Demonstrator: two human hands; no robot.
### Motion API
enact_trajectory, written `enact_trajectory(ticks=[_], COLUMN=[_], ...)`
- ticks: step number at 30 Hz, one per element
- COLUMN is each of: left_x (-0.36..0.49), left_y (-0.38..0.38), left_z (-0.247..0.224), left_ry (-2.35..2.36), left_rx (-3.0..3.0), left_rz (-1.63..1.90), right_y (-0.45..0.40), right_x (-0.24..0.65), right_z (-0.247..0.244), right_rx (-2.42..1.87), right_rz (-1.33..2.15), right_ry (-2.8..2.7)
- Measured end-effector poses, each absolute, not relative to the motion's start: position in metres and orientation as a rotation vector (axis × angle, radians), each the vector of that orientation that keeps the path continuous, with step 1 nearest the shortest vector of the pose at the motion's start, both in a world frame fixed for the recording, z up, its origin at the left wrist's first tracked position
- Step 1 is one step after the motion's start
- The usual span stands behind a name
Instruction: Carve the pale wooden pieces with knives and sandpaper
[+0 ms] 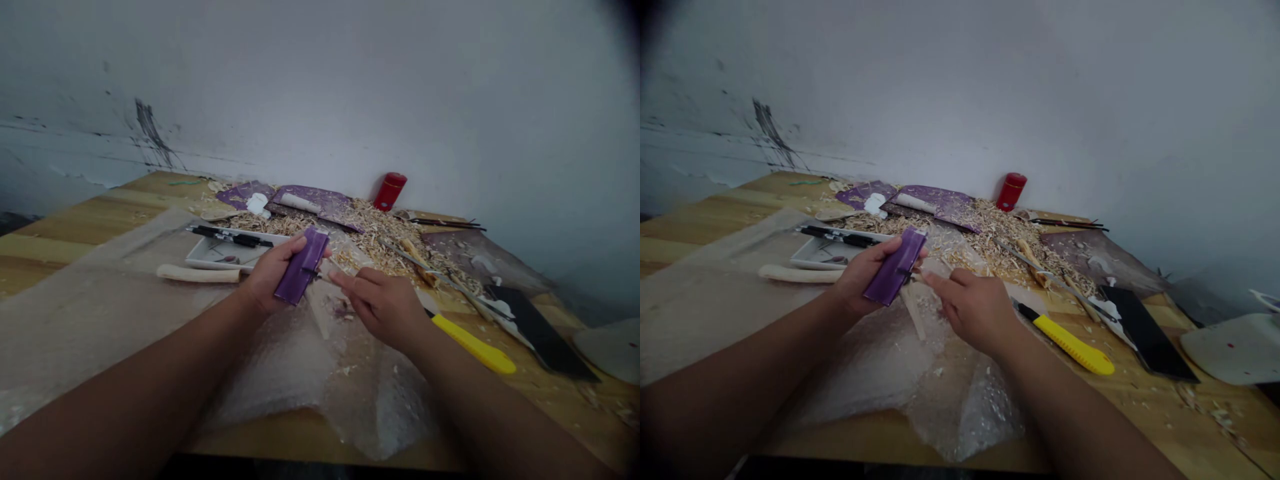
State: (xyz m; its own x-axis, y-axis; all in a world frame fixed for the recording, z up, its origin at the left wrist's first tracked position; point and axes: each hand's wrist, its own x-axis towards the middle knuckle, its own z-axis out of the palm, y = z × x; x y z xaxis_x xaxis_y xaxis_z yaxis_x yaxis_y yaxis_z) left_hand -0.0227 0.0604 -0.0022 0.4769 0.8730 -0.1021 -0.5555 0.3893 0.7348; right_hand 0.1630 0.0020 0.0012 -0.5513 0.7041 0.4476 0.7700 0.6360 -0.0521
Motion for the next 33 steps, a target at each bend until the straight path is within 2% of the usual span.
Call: enact_trajectory(ticks=[10, 14, 33], left_x=[-0.0219, -0.0203, -0.0207], left_y=[0.0591, 0.0567, 0.0558], left_z=[-0.0024, -0.0013, -0.0014], left_ry=[0.555, 0.515, 0.552], left_rx=[0.677, 0.67, 0.674], left_rz=[0.955, 0.924, 0.861], right_y=[0.0024, 0.0019, -0.0003], right_x=[0.1615, 0.1592, 0.1613], right_z=[-0.0001, -0.0025, 0.0033], right_rx=[-1.176, -1.055, -1.134], right_rz=[-0.154, -0.11, -0.294], right_ry=[-2.359, -2.431, -2.388])
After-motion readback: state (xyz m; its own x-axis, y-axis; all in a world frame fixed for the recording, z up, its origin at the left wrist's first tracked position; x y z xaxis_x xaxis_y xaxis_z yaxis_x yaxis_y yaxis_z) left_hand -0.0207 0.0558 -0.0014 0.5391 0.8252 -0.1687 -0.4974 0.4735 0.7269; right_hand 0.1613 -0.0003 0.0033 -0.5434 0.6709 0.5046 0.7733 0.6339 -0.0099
